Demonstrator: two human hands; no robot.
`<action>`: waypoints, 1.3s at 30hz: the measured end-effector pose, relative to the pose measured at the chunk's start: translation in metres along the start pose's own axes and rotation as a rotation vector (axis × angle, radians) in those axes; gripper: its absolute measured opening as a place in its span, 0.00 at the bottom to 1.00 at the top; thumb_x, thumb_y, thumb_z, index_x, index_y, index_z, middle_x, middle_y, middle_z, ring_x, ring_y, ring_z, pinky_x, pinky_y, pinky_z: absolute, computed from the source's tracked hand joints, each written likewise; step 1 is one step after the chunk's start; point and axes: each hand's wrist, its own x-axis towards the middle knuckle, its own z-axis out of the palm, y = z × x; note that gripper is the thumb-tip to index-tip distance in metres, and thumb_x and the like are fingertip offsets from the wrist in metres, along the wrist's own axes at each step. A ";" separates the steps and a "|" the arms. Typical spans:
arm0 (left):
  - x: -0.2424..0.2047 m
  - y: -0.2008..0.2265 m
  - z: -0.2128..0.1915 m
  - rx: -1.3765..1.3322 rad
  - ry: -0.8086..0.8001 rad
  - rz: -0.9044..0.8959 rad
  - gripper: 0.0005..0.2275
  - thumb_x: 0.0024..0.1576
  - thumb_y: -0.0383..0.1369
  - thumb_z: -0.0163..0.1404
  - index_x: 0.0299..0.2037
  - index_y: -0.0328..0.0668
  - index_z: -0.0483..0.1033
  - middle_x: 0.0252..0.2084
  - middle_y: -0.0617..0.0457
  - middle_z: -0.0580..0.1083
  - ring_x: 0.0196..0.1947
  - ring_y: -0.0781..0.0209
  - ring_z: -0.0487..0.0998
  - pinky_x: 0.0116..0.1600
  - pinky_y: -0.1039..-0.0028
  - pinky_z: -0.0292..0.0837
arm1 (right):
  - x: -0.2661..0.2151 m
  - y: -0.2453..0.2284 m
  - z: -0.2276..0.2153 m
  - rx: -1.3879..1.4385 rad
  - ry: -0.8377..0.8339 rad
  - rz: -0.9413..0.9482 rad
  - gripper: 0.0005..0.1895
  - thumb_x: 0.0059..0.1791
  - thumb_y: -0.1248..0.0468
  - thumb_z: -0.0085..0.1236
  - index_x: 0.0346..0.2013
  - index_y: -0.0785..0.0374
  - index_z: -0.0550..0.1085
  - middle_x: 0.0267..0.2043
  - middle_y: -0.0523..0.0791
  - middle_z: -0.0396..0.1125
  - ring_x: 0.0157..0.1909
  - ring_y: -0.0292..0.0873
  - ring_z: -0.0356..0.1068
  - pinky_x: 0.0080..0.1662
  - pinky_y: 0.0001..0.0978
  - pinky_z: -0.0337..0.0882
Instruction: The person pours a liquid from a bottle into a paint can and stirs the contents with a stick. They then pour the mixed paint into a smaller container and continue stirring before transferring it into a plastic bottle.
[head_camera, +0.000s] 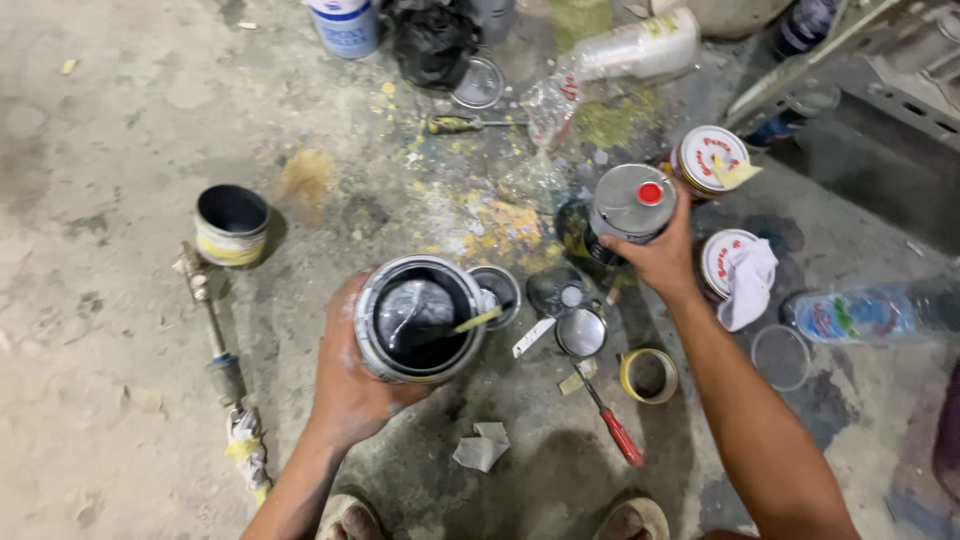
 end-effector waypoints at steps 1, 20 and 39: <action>-0.004 -0.009 0.001 0.004 0.013 -0.003 0.38 0.32 0.43 0.64 0.56 0.42 0.68 0.55 0.47 0.71 0.56 0.49 0.73 0.61 0.61 0.64 | 0.002 -0.014 0.000 0.005 -0.011 -0.007 0.53 0.32 0.68 0.75 0.64 0.63 0.53 0.65 0.51 0.57 0.65 0.45 0.57 0.67 0.33 0.55; -0.009 0.034 0.002 0.058 -0.200 -0.096 0.48 0.29 0.40 0.72 0.65 0.40 0.61 0.64 0.46 0.67 0.66 0.49 0.64 0.68 0.62 0.58 | 0.013 -0.223 0.021 -0.449 -0.496 -0.992 0.42 0.46 0.60 0.69 0.66 0.68 0.55 0.62 0.61 0.56 0.66 0.67 0.61 0.67 0.65 0.59; -0.012 0.027 0.005 0.001 -0.133 -0.030 0.48 0.30 0.39 0.71 0.64 0.38 0.60 0.65 0.44 0.66 0.66 0.47 0.65 0.68 0.61 0.58 | 0.007 -0.249 0.024 -0.668 -0.412 -1.229 0.18 0.52 0.75 0.49 0.57 0.63 0.66 0.57 0.57 0.61 0.56 0.64 0.70 0.64 0.62 0.58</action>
